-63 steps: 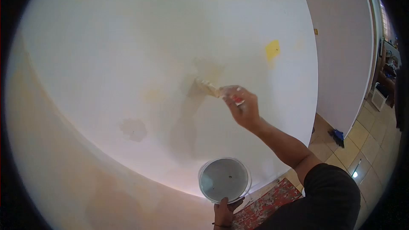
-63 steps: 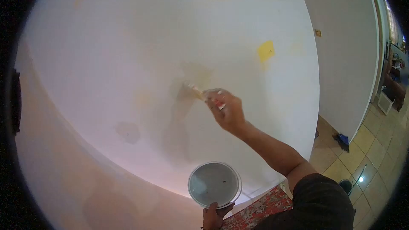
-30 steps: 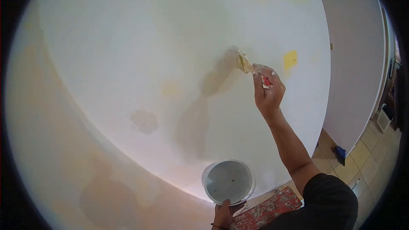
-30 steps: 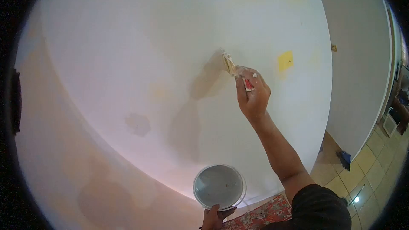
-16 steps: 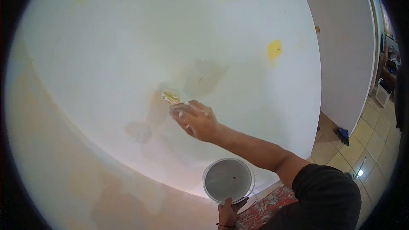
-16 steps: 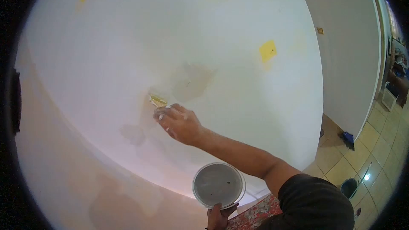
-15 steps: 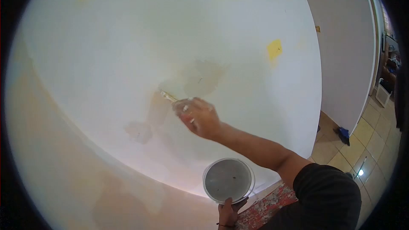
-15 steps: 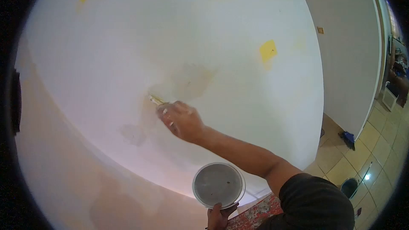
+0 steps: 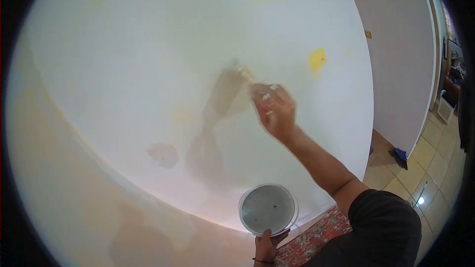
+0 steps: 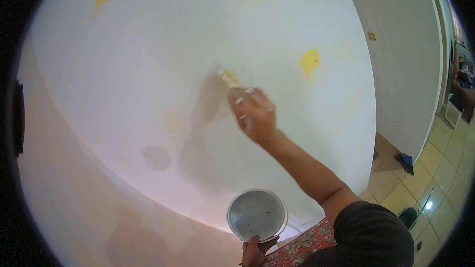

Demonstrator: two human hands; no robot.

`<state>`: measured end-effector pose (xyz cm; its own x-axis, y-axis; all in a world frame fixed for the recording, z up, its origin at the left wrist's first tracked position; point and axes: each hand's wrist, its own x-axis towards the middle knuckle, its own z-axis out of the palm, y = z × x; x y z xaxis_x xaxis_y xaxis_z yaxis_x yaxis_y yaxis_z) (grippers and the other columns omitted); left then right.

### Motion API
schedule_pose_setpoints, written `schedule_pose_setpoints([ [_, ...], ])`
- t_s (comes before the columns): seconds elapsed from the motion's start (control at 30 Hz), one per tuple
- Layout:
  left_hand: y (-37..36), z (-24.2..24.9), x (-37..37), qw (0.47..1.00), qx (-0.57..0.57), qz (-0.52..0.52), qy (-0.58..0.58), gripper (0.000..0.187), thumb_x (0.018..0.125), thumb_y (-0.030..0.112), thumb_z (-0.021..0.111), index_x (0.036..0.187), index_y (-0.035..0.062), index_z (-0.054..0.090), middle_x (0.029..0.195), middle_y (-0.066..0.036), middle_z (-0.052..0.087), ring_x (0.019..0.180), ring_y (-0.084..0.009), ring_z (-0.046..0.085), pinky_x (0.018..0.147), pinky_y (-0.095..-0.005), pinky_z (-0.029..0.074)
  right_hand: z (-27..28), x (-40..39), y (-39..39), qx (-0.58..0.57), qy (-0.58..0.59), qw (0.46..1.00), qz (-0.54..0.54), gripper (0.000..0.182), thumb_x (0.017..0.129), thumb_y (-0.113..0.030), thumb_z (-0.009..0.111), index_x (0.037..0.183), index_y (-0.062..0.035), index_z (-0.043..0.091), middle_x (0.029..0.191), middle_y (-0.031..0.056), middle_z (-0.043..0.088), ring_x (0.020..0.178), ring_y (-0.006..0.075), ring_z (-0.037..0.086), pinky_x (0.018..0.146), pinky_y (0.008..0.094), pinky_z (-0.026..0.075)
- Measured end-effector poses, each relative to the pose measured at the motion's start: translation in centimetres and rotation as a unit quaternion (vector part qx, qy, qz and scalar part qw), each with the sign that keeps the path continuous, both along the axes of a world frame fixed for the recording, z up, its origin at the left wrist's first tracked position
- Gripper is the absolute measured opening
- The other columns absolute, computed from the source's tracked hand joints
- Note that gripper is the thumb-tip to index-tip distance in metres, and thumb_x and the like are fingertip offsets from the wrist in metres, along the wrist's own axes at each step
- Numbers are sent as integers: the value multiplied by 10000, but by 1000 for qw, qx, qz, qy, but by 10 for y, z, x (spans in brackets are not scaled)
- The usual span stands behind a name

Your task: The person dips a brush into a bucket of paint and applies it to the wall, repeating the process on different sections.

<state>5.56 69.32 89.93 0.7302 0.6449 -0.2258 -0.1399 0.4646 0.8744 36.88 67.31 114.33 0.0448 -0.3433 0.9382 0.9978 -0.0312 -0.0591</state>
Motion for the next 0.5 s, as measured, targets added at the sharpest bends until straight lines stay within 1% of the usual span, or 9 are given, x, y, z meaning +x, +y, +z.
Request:
schedule_pose_setpoints([
  [0.07, 2, -3, -1, 1000, -9, -2, 10, 490, 937, 88, 419, 1313, -202, 299, 1252, -343, 512, 1084, -522, 609, 936, -557, 579, -9, -16, 30, -60, -15, 998, 19, 153, 808, -43, 727, 951, -76, 683, 1041, 48, 712, 938, 252, 667, 779, 367, 563],
  [0.13, 2, 0, 2, 999, -14, 5, 30, 483, 937, 95, 416, 1301, -205, 314, 1230, -340, 529, 1073, -519, 616, 929, -551, 584, -16, -42, 57, -86, -36, 991, 100, 147, 816, -17, 723, 957, -55, 707, 1032, 83, 722, 856, 274, 685, 756, 385, 563],
  [0.2, 3, 0, 2, 998, -20, 14, 49, 477, 938, 103, 413, 1290, -207, 328, 1207, -337, 547, 1063, -516, 624, 922, -544, 589, -18, -61, 65, -121, -23, 970, 209, 145, 820, -13, 729, 954, -62, 706, 1034, 80, 723, 854, 255, 687, 736, 369, 568],
  [0.23, 4, -2, 3, 999, -22, 18, 38, 476, 938, 104, 410, 1285, -212, 328, 1202, -338, 551, 1054, -514, 629, 921, -533, 592, -17, -66, 65, -129, -5, 957, 259, 115, 826, -7, 733, 927, -48, 699, 1046, 91, 724, 848, 247, 689, 714, 344, 564],
  [0.33, 3, -4, -2, 1000, 4, 1, 28, 474, 934, 101, 414, 1267, -227, 332, 1202, -340, 551, 1049, -516, 632, 928, -521, 591, -17, -51, 61, -87, 27, 945, 313, 59, 874, -48, 698, 865, -42, 640, 1005, 96, 716, 834, 273, 674, 722, 361, 558],
  [0.37, 2, -3, -1, 1000, -5, 20, 23, 470, 932, 98, 418, 1260, -229, 336, 1205, -339, 550, 1051, -518, 630, 930, -524, 590, -16, -42, 52, -93, 103, 923, 359, 96, 855, -4, 700, 809, -14, 617, 963, 124, 715, 824, 275, 684, 684, 349, 550],
  [0.4, 1, -2, -1, 999, -15, 37, 18, 466, 930, 95, 423, 1252, -232, 341, 1208, -338, 549, 1053, -519, 629, 932, -527, 589, -14, -31, 46, -29, 106, 940, 323, 114, 845, 20, 703, 797, -10, 604, 966, 131, 717, 820, 259, 691, 661, 332, 547],
  [0.43, 0, -2, 0, 999, -18, 37, 17, 466, 930, 95, 423, 1252, -232, 341, 1208, -338, 549, 1053, -519, 629, 932, -527, 589, -13, -18, 36, -19, 149, 931, 332, 121, 853, 13, 704, 806, -2, 594, 969, 140, 721, 811, 250, 696, 655, 318, 546],
  [0.5, 3, -2, 0, 999, -29, 24, 26, 469, 926, 83, 427, 1273, -217, 333, 1220, -333, 541, 1053, -522, 626, 925, -545, 589, -7, 3, 11, 12, 148, 957, 249, 106, 866, 2, 702, 957, -3, 648, 1005, 155, 724, 811, 256, 704, 672, 305, 551],
])
